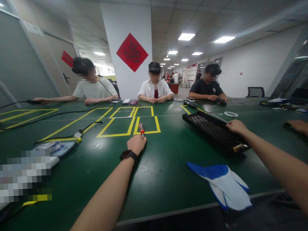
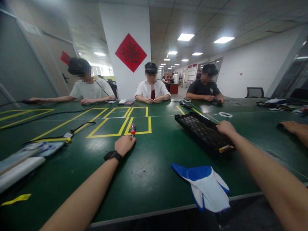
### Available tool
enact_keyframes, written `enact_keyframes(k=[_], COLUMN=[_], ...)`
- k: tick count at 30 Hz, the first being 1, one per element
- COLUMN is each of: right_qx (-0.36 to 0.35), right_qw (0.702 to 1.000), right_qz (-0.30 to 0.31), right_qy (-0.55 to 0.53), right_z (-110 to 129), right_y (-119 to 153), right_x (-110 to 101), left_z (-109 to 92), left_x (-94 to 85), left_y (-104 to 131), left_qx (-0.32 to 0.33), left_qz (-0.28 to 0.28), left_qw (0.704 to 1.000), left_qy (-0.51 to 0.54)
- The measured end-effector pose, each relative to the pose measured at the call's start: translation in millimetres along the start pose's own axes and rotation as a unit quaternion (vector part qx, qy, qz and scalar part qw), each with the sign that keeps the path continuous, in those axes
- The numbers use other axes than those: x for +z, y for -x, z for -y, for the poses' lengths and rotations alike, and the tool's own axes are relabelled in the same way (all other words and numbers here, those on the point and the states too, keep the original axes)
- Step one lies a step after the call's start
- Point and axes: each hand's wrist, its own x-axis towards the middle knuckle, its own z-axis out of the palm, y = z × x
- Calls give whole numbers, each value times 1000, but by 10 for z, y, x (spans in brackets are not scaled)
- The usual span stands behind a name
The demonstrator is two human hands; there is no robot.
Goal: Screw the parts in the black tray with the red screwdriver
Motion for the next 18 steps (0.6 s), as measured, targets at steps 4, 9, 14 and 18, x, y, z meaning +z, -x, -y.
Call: enact_keyframes(k=[4, 9, 14, 18], right_qx=[55, 91, 78, 20], right_qw=[998, 996, 996, 999], right_qz=[-4, 10, 19, 4], right_qy=[10, 22, 34, 49], right_z=[-652, -1137, -1343, -1356], right_y=[-113, -287, -365, -332], right_x=[-30, 89, 256, 287], left_z=[-29, -27, -24, -21], left_x=[31, 18, 30, 58], left_y=[-10, -18, -22, -36], left_qx=[9, 2, -4, 5], left_qz=[-11, 2, 9, 3], left_qw=[1000, 1000, 1000, 1000], left_qy=[-1, 3, -2, -13])
